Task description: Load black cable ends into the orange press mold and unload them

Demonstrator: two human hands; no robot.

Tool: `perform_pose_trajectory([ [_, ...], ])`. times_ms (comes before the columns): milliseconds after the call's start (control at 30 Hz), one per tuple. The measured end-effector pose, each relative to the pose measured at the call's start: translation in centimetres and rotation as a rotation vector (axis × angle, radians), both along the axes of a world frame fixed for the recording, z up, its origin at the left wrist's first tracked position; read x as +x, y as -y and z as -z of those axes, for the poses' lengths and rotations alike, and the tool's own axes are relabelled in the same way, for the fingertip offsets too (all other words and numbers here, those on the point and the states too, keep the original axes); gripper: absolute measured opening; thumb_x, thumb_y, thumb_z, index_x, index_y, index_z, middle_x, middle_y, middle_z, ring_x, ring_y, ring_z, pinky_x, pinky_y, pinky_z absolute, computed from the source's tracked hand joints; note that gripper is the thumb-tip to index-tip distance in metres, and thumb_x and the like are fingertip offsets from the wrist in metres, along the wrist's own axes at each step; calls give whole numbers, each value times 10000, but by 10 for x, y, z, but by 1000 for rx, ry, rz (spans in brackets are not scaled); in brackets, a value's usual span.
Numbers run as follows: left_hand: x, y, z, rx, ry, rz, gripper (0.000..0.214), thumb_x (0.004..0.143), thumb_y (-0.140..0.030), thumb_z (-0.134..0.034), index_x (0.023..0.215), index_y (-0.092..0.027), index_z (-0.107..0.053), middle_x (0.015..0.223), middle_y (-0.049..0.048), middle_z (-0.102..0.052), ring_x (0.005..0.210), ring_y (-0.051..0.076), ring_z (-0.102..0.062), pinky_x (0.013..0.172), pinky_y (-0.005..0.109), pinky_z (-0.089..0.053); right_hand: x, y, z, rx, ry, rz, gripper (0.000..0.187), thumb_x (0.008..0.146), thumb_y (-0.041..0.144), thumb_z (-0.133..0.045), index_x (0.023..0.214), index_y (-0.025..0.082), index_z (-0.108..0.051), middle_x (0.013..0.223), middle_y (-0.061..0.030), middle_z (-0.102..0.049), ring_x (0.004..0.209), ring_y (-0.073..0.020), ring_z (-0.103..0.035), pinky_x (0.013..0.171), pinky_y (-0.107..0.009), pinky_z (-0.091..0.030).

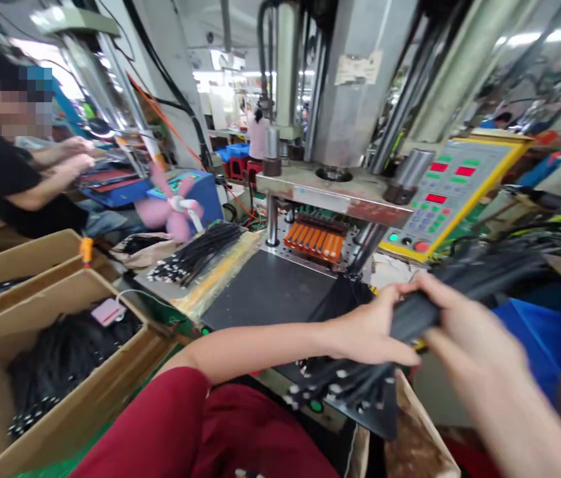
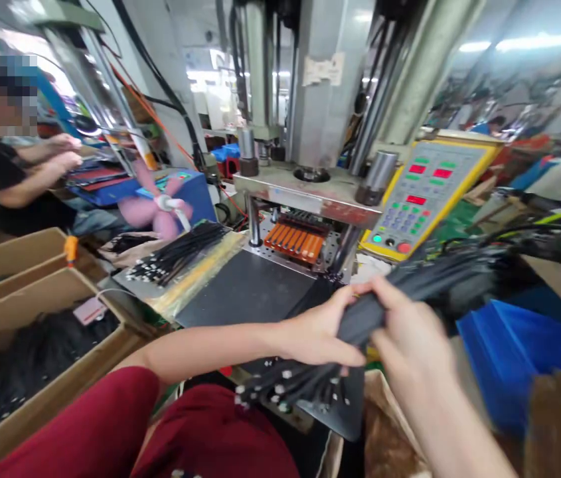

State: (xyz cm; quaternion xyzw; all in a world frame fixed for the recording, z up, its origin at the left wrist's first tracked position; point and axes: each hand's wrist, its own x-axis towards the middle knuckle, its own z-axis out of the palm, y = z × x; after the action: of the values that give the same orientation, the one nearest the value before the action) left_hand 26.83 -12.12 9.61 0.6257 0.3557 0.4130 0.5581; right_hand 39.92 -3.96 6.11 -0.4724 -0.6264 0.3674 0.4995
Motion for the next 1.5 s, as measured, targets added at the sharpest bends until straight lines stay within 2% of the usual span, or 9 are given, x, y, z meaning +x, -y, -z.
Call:
perform_pose_trajectory([
  [133,-109,37,35,-430,57,-203,935,640,-146,-617,1431,-209,-123,709,-36,-539,464,123,-539,496,282,-487,-132,30,22,-506,-236,-265,213,709,397,-643,685,214,-538,659,-35,-624,591,-200,-620,559,-342,-560],
  [300,-198,42,82,-410,-384,-512,639,730,-155,-534,1320,-142,-288,807,31,-593,722,205,-626,661,335,-521,-263,18,58,-475,165,-314,144,734,341,-576,725,207,-524,779,-66,-672,774,-240,-653,668,-348,-540],
  [467,-221,14,122,-134,-1218,-639,409,831,-260,-496,1178,-49,-446,1145,190,-533,1080,294,-538,922,395,-424,-298,-9,85,-365,507,-281,391,706,376,-659,1003,131,-599,1113,-198,-620,1074,-369,-562,896,-472,-433],
  [633,-218,9,120,-60,-1531,-640,495,879,-467,-407,1094,-42,-540,1083,198,-550,1062,338,-500,882,494,-408,-310,-9,91,-261,707,-279,569,827,557,-528,1157,95,-555,1261,-243,-518,1190,-391,-458,964,-501,-365],
  [800,-229,15,109,-94,-1634,-547,606,889,-548,-392,1118,-13,-560,1084,222,-554,1028,335,-530,782,398,-450,-283,-18,88,-185,878,-387,746,852,721,-347,1159,77,-564,1197,-246,-546,1094,-377,-535,884,-467,-431],
  [933,-242,11,103,-88,-1659,-460,779,858,-690,-344,1109,8,-580,1008,236,-599,970,351,-580,803,402,-441,-205,-32,69,-39,1065,-504,360,890,489,-513,1062,201,-643,1062,-117,-659,1018,-296,-604,861,-386,-449],
  [1133,-274,-46,96,-77,-1597,-616,728,890,-667,-287,1000,-34,-628,973,232,-640,966,369,-613,814,425,-456,-68,-52,64,-190,1652,90,435,938,499,-420,886,149,-673,823,-198,-670,791,-378,-659,637,-414,-445],
  [1333,-303,-89,118,-195,-1302,-443,438,938,-439,-386,845,-106,-655,851,144,-697,879,251,-677,808,315,-489,-34,-70,96,-268,1409,-35,319,950,393,-416,797,197,-616,746,-134,-672,777,-315,-656,637,-350,-415],
  [1500,-317,-93,134,-206,-1112,-502,439,970,-311,-264,793,-130,-622,546,15,-612,481,119,-618,548,192,-457,-31,-81,81,-379,1127,141,262,872,423,-504,709,259,-626,728,-76,-683,777,-293,-627,644,-347,-399],
])
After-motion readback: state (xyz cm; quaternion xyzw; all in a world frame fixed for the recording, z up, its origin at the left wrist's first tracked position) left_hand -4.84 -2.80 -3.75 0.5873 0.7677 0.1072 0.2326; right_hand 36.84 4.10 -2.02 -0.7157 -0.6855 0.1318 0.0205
